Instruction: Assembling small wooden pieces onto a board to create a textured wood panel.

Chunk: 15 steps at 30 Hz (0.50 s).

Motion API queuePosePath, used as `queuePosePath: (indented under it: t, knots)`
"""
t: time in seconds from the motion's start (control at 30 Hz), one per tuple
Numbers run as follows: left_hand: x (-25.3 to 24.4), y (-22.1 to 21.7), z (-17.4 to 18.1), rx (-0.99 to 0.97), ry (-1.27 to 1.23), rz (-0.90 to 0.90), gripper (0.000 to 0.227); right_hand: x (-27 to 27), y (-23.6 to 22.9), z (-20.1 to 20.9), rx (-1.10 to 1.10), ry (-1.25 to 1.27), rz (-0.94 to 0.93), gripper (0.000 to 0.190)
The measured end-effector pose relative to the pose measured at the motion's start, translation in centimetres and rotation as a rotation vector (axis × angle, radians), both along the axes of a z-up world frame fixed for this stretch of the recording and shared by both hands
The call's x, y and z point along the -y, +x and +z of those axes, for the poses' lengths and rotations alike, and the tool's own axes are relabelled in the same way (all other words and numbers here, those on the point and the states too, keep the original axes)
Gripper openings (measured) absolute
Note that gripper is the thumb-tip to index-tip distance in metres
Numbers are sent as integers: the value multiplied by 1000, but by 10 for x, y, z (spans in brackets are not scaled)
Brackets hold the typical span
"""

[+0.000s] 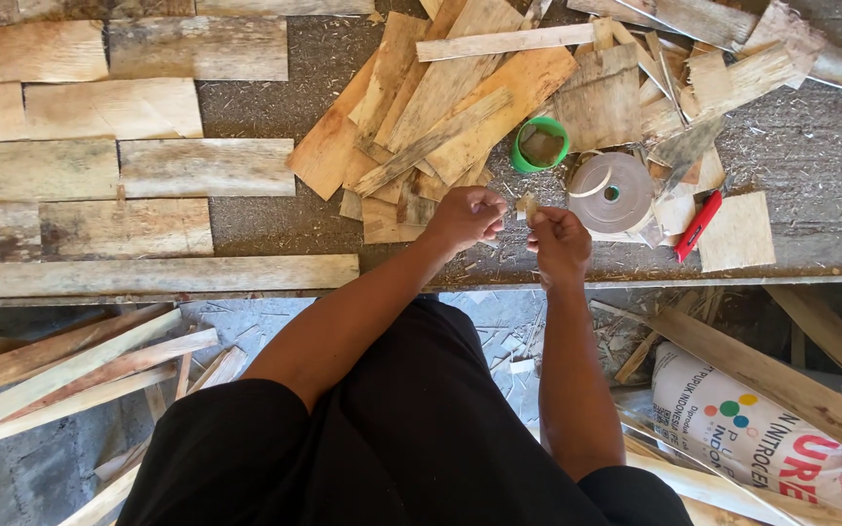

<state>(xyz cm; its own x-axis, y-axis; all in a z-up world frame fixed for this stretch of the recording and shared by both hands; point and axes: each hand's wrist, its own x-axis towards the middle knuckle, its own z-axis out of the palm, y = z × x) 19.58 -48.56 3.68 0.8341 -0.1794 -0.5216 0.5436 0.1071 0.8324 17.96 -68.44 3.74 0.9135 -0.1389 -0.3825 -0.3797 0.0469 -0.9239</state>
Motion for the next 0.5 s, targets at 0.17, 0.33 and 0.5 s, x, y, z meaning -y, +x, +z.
queuePosePath:
  t: [0.17,0.33,0.5]
  knots:
    - [16,11,31,-203,-157,127,35,-23,-3,50,345,-303,154,10]
    - [24,20,-11,-89,-241,184,21,-33,2,87,666,-750,281,5]
    - [20,32,-5,310,38,63,20,-26,22,74,517,-288,268,15]
